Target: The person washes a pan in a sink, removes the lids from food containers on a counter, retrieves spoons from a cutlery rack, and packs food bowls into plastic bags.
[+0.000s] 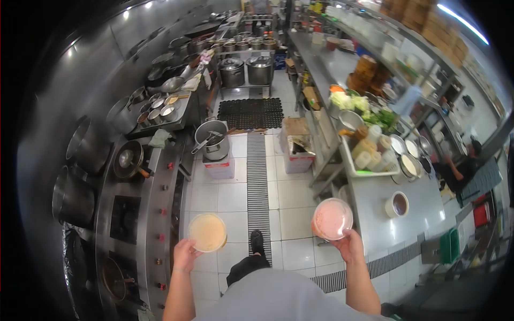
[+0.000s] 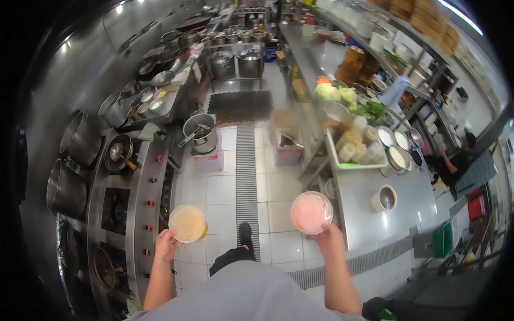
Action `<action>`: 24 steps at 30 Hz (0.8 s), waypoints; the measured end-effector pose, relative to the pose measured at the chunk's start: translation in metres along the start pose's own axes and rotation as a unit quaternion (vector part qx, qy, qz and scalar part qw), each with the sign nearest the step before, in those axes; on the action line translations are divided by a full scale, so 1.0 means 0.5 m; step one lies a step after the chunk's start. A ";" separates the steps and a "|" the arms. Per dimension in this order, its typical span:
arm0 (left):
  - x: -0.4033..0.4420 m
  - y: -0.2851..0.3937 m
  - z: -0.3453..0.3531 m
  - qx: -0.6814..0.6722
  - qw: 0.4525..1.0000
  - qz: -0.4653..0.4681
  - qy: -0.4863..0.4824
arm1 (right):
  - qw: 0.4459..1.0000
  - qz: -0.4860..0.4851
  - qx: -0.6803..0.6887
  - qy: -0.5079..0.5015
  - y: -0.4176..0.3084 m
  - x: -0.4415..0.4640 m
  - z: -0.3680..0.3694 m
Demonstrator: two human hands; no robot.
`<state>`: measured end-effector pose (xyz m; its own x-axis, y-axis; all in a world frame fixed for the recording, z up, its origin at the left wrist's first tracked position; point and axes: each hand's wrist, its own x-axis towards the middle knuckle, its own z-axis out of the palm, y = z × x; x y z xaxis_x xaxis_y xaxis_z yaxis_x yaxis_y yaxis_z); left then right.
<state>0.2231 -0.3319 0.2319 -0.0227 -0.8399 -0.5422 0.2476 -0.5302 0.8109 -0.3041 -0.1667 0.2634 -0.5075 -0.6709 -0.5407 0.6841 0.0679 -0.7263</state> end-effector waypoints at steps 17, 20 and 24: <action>0.558 0.324 0.258 -0.016 0.999 0.037 0.014 | 0.999 0.036 0.006 0.022 -0.118 0.506 0.385; 0.619 0.395 0.369 -0.020 0.998 0.053 0.022 | 0.999 0.044 -0.013 -0.001 -0.133 0.644 0.393; 0.709 0.425 0.422 -0.044 0.997 0.047 0.050 | 0.998 0.057 -0.016 -0.004 -0.195 0.795 0.497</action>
<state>0.0633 -0.7670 0.2584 0.1002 -0.8677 -0.4869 0.3282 -0.4331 0.8394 -0.4422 -0.6235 0.2247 -0.4221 -0.6635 -0.6177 0.7203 0.1682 -0.6729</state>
